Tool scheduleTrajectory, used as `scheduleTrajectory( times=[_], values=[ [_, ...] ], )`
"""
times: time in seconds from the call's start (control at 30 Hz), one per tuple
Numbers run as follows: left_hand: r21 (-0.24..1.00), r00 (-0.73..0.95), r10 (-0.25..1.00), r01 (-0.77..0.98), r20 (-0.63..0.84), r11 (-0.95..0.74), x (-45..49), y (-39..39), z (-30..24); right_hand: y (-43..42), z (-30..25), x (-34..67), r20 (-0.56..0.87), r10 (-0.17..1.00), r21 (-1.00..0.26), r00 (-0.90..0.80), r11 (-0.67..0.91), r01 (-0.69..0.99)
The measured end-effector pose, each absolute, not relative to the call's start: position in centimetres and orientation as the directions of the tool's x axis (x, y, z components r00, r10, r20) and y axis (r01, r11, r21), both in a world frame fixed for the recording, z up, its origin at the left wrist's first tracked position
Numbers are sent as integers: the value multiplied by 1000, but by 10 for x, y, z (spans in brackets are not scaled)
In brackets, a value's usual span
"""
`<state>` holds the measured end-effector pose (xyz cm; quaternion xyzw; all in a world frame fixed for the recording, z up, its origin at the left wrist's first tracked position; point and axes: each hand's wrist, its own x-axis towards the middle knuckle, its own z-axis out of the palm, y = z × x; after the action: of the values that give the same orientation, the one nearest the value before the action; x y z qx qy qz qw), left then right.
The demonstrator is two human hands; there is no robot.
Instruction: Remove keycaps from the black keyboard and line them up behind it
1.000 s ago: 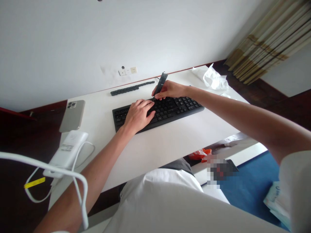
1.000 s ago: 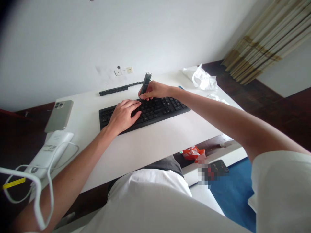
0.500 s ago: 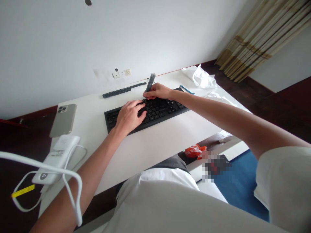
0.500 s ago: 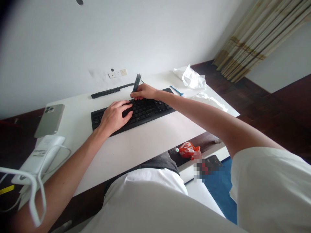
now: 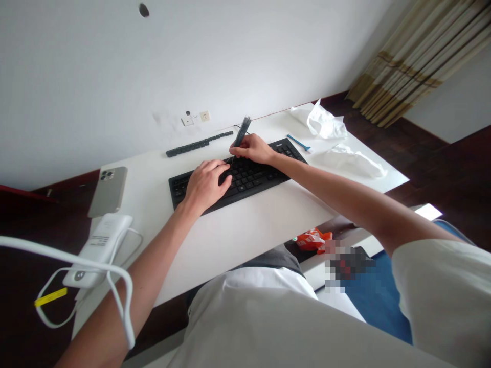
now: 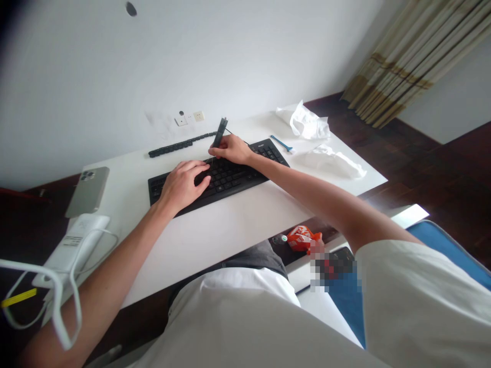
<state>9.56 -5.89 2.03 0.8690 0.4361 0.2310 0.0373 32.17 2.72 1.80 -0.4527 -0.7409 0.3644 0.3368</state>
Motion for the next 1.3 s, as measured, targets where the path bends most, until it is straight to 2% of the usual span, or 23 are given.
scheduleTrajectory(
  times=[0.2,0.33,0.47,0.57,0.77,1.0,1.13,1.3],
  values=[
    [311,422,823,780,380,-543,92,-56,21,27,14,325,227,905,-863,-358,358,356],
    [311,444,812,765,380,-564,90,-54,19,22,13,325,254,891,-906,-377,356,230],
    [301,459,804,760,379,-576,89,-54,18,11,14,325,270,889,-908,-371,364,210],
    [319,471,801,745,370,-585,91,-55,19,6,15,325,264,880,-899,-395,373,230],
    [440,414,839,718,352,-539,98,-58,19,5,17,325,252,877,-890,-410,376,258],
    [462,404,841,706,360,-537,97,-59,18,0,24,322,201,881,-856,-429,371,361],
    [436,399,837,721,375,-539,99,-61,20,-3,30,322,224,862,-771,-455,442,458],
    [307,443,828,780,343,-545,106,-70,24,-10,39,318,239,822,-685,-516,519,511]
  ],
)
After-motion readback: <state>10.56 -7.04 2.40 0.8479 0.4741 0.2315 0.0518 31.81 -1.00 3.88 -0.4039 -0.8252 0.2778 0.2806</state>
